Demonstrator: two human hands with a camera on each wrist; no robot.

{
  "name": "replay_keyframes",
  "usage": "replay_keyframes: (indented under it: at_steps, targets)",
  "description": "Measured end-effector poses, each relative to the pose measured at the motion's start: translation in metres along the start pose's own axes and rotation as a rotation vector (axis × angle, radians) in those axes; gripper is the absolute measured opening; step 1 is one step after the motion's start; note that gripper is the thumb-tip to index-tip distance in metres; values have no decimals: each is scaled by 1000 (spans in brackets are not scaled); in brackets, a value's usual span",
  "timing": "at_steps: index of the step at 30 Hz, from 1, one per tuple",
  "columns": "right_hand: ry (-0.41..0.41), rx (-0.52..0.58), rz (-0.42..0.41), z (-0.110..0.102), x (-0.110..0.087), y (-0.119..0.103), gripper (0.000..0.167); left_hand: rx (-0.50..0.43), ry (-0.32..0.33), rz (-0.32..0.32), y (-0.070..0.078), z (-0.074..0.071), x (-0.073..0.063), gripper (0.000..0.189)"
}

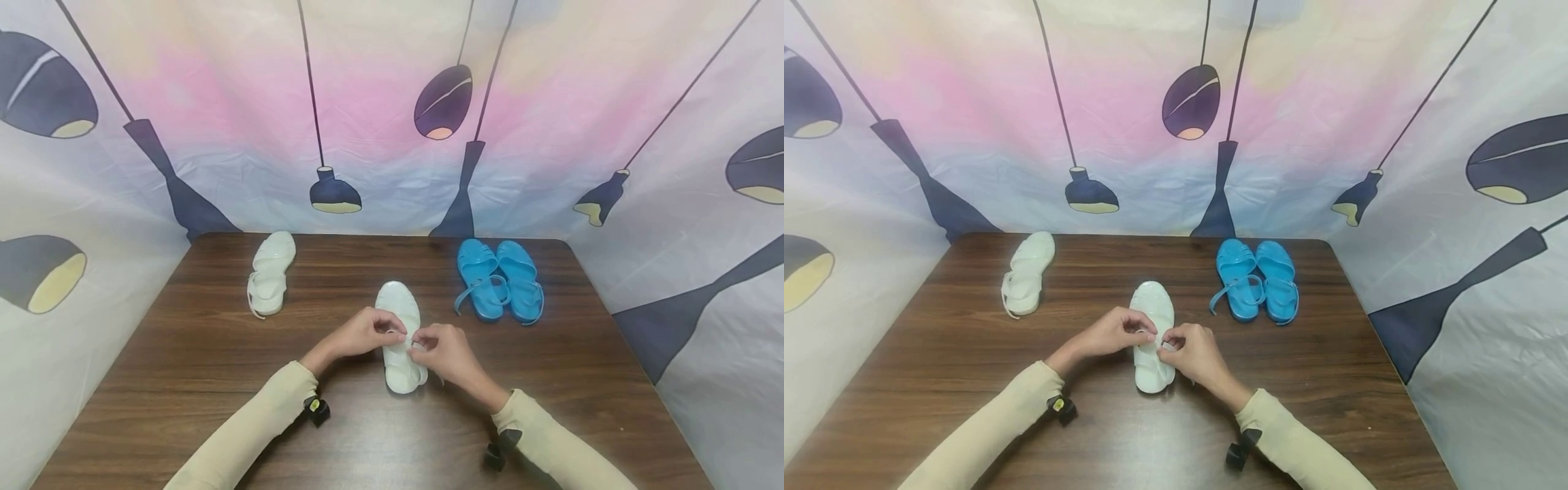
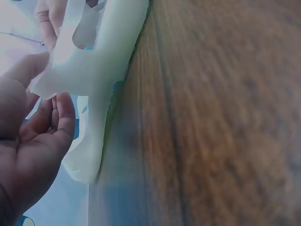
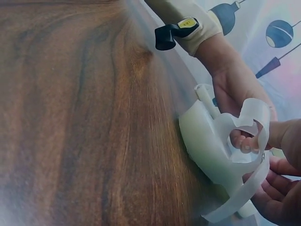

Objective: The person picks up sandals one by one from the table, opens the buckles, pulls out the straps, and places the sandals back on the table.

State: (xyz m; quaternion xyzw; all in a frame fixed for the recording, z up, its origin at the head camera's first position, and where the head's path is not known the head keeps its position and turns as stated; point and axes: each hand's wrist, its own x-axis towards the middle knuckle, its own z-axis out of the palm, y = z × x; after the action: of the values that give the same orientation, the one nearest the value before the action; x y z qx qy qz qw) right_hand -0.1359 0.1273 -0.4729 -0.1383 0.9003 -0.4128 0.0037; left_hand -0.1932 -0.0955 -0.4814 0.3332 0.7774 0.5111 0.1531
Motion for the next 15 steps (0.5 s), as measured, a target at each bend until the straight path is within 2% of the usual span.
replay_keyframes:
  at_steps: [5,15]
  targets:
    - [10,4,-8,1,0,0,13,-3,-30,12,1,5,4,11]
    - [1,-14,-28,0,0,2,13,72,11,-22,1,4,2,9]
